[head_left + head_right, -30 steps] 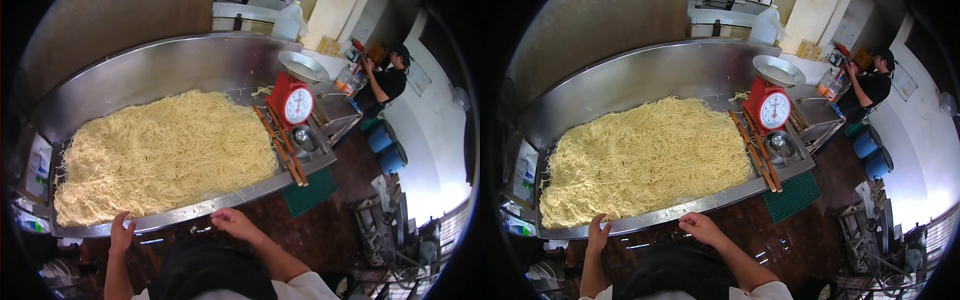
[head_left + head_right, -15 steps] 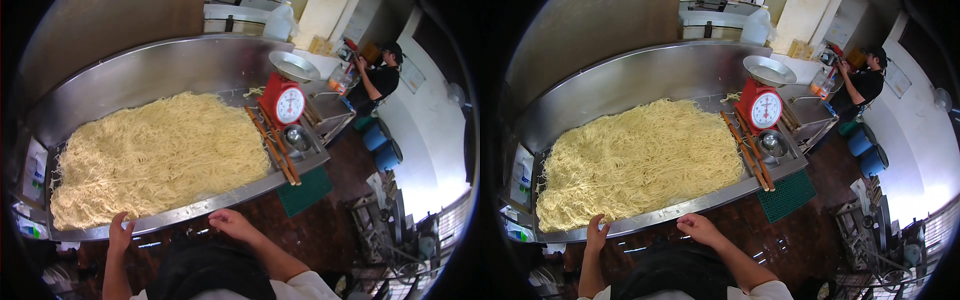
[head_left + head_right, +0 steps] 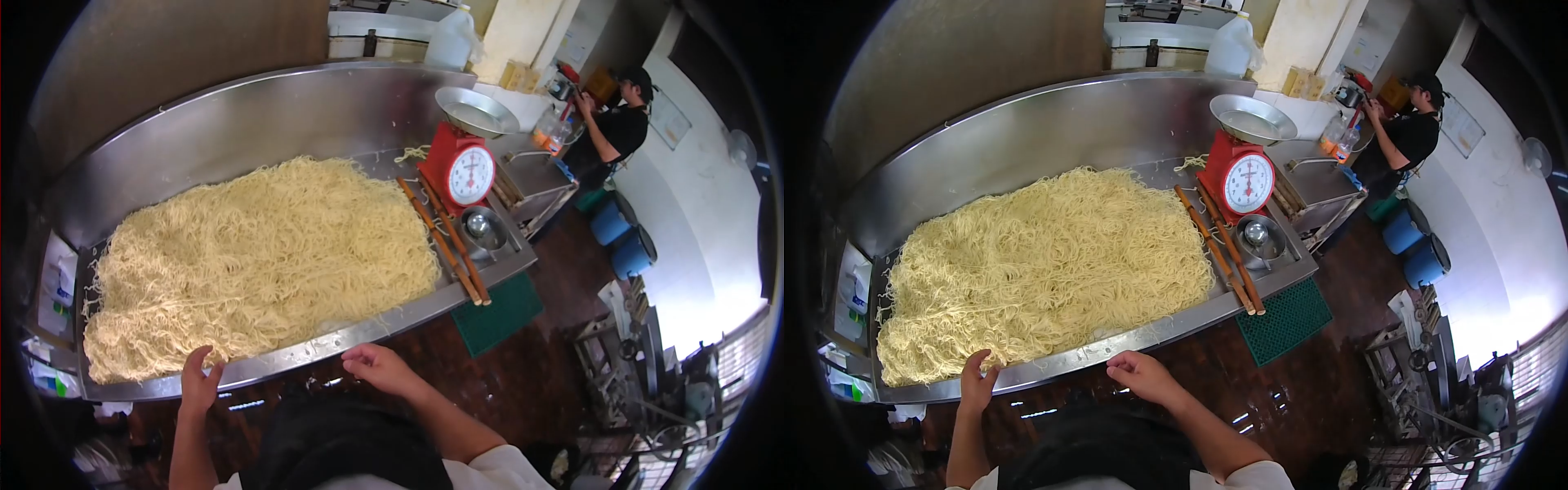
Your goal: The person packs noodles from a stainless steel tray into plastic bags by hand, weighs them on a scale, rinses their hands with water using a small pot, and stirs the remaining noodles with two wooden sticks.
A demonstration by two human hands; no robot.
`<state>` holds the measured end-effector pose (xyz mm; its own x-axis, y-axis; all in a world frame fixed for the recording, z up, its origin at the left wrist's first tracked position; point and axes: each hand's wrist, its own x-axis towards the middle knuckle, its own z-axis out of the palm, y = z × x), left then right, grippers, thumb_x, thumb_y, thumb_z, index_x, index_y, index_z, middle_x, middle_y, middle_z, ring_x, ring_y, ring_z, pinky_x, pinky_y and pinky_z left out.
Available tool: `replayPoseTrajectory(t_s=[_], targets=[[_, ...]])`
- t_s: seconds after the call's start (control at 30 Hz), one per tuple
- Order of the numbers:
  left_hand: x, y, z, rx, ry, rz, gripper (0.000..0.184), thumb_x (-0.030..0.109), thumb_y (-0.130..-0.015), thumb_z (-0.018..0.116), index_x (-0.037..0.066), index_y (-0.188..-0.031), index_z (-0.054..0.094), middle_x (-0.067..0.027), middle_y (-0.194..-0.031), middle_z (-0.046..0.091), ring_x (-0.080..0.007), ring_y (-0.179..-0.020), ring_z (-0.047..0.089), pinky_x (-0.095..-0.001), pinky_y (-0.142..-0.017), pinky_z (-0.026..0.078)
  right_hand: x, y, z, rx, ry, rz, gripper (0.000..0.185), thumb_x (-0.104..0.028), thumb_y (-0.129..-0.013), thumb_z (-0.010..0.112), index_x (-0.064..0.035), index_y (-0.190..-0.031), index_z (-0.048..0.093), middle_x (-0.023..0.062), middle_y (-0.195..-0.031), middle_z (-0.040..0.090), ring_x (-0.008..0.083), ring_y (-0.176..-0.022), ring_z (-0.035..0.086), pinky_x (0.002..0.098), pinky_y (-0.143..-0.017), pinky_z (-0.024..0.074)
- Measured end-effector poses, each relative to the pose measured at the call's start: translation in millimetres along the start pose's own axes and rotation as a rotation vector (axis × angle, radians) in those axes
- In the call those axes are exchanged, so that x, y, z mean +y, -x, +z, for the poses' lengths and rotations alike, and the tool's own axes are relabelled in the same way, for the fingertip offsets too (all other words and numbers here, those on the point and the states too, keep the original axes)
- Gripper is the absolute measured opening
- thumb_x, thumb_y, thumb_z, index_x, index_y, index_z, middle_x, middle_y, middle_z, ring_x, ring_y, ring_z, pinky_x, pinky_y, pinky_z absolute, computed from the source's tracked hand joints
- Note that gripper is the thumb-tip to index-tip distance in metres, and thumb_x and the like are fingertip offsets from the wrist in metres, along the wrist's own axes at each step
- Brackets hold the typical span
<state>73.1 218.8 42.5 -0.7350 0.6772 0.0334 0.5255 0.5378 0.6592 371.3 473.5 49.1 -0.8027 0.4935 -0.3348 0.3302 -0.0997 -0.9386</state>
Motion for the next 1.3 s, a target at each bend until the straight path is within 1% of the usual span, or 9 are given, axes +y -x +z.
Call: replayPoseTrajectory(t_s=[0.13,0.23,0.37,0.57,0.9,1.03,1.13,1.2,1.3], targets=[[6,-5,-1,-0.025,0.033,0.039,0.040,0.011,-0.080,0.069,0.001,-0.117,0.058,-0.0154,-0.120,0.058,-0.0262,-0.113,0.055,-0.0354,-0.097,0.042,0,4,1,0.030,-0.007,-0.016,0.027,-0.023,-0.088,0.067,-0.0033,-0.106,0.064,0.0037,-0.087,0.065,0.0088,-0.078,0.060,0.0245,-0.071,0.0502],[24,-18,-1,-0.032,0.072,0.126,0.041,0.015,-0.078,0.070,-0.001,-0.114,0.060,-0.0201,-0.117,0.060,-0.0335,-0.111,0.056,-0.0378,-0.097,0.043,15,5,1,0.093,-0.037,-0.063,0.028,-0.024,-0.088,0.066,-0.0037,-0.107,0.064,0.0048,-0.088,0.066,0.0098,-0.079,0.060,0.0255,-0.072,0.0506],[57,-36,3,-0.103,0.105,0.228,0.037,0.012,-0.078,0.071,0.001,-0.112,0.061,-0.0189,-0.113,0.061,-0.0317,-0.110,0.058,-0.0359,-0.096,0.044,15,24,3,0.187,-0.102,-0.004,0.028,-0.024,-0.088,0.066,-0.0042,-0.107,0.064,0.0055,-0.090,0.066,0.0112,-0.080,0.061,0.0268,-0.073,0.0511],[78,-54,35,-0.434,0.144,0.515,0.036,0.014,-0.077,0.073,0.005,-0.110,0.062,-0.0158,-0.109,0.063,-0.0310,-0.104,0.060,-0.0360,-0.090,0.047,21,74,28,0.511,-0.168,-0.014,0.025,-0.019,-0.089,0.065,-0.0033,-0.108,0.063,0.0030,-0.087,0.065,0.0092,-0.077,0.060,0.0246,-0.071,0.0504],[56,-66,55,-0.991,0.210,0.950,0.036,0.025,-0.081,0.069,0.005,-0.111,0.063,-0.0155,-0.110,0.063,-0.0310,-0.103,0.061,-0.0357,-0.088,0.048,51,144,232,1.072,-0.629,0.224,0.025,-0.019,-0.088,0.065,-0.0008,-0.106,0.063,0.0036,-0.086,0.066,0.0096,-0.074,0.061,0.0243,-0.068,0.0500],[27,-43,48,-1.118,0.265,0.914,0.036,0.024,-0.081,0.069,0.004,-0.111,0.063,-0.0159,-0.111,0.063,-0.0315,-0.104,0.060,-0.0360,-0.090,0.048,39,145,319,0.998,-0.511,0.336,0.026,-0.021,-0.087,0.065,-0.0033,-0.106,0.065,0.0062,-0.087,0.067,0.0118,-0.077,0.063,0.0271,-0.071,0.0512],[7,-22,47,-1.239,0.212,1.005,0.036,0.022,-0.081,0.070,0.004,-0.111,0.063,-0.0165,-0.111,0.063,-0.0322,-0.105,0.060,-0.0373,-0.092,0.047,37,153,348,1.085,-0.222,0.350,0.029,-0.028,-0.085,0.066,-0.0065,-0.105,0.066,0.0086,-0.089,0.068,0.0169,-0.080,0.065,0.0301,-0.074,0.0514],[12,-9,41,-1.303,0.205,1.103,0.036,0.021,-0.080,0.070,0.004,-0.111,0.063,-0.0164,-0.110,0.063,-0.0322,-0.104,0.060,-0.0371,-0.091,0.047,19,164,359,1.212,-0.168,0.383,0.033,-0.033,-0.083,0.066,-0.0082,-0.105,0.066,0.0100,-0.091,0.068,0.0214,-0.084,0.066,0.0327,-0.077,0.0511],[18,10,38,-1.341,0.183,1.109,0.035,0.017,-0.080,0.070,0.004,-0.111,0.063,-0.0151,-0.109,0.064,-0.0298,-0.102,0.061,-0.0360,-0.089,0.048,7,181,374,1.224,-0.222,0.404,0.031,-0.029,-0.086,0.065,-0.0067,-0.108,0.065,0.0097,-0.091,0.069,0.0188,-0.086,0.065,0.0316,-0.079,0.0512]])
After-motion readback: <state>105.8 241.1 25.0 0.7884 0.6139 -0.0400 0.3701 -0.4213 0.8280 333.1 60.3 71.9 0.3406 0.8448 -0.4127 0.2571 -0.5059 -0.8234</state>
